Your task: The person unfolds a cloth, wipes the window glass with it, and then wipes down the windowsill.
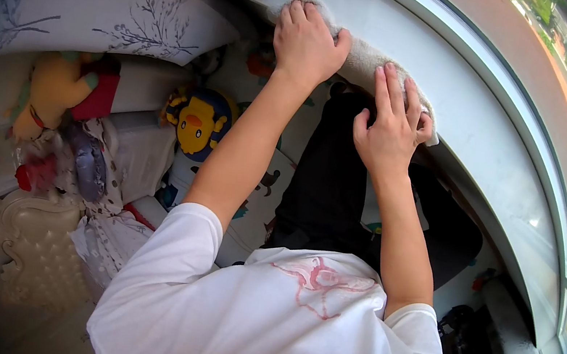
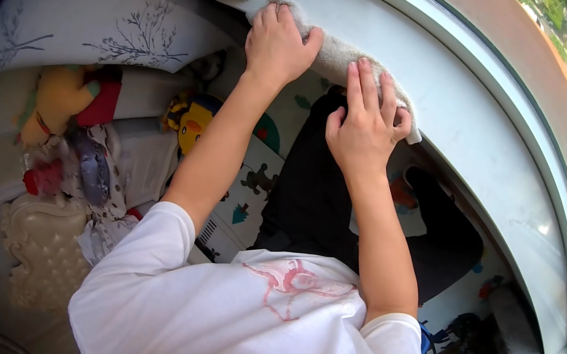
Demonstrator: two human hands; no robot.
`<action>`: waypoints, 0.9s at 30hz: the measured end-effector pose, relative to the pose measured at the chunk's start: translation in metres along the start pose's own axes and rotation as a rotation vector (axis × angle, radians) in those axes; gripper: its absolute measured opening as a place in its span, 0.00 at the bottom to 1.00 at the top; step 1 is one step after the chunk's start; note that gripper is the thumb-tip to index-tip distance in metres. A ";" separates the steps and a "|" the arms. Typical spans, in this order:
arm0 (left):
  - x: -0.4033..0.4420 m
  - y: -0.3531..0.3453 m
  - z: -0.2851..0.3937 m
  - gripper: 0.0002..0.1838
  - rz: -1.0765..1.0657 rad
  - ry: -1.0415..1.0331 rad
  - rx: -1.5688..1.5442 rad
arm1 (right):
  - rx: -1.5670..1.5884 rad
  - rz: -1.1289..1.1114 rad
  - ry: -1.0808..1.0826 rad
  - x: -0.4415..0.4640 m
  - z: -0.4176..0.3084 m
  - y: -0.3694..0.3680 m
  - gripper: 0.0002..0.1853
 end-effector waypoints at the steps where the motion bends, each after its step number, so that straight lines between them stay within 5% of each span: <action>1: -0.003 0.002 0.002 0.46 0.025 -0.032 0.016 | 0.002 -0.006 0.000 0.001 0.000 0.000 0.37; 9: 0.022 -0.007 -0.027 0.55 0.064 -0.109 0.089 | 0.012 0.000 0.013 0.000 0.001 0.001 0.37; 22: -0.012 0.001 -0.023 0.47 0.084 -0.251 -0.032 | 0.006 -0.028 0.003 0.000 0.000 0.001 0.38; 27: 0.023 -0.005 -0.033 0.48 0.087 -0.137 0.001 | 0.015 -0.024 0.013 -0.001 -0.001 0.002 0.39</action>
Point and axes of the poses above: each hand's wrist, its own x-axis towards the middle knuckle, its own y-axis out of the back of the hand, z = x × y, the point moved 10 cm from there along x, towards the middle knuckle, and after that the axes turned 3 degrees about -x, right-handed, at the moved point
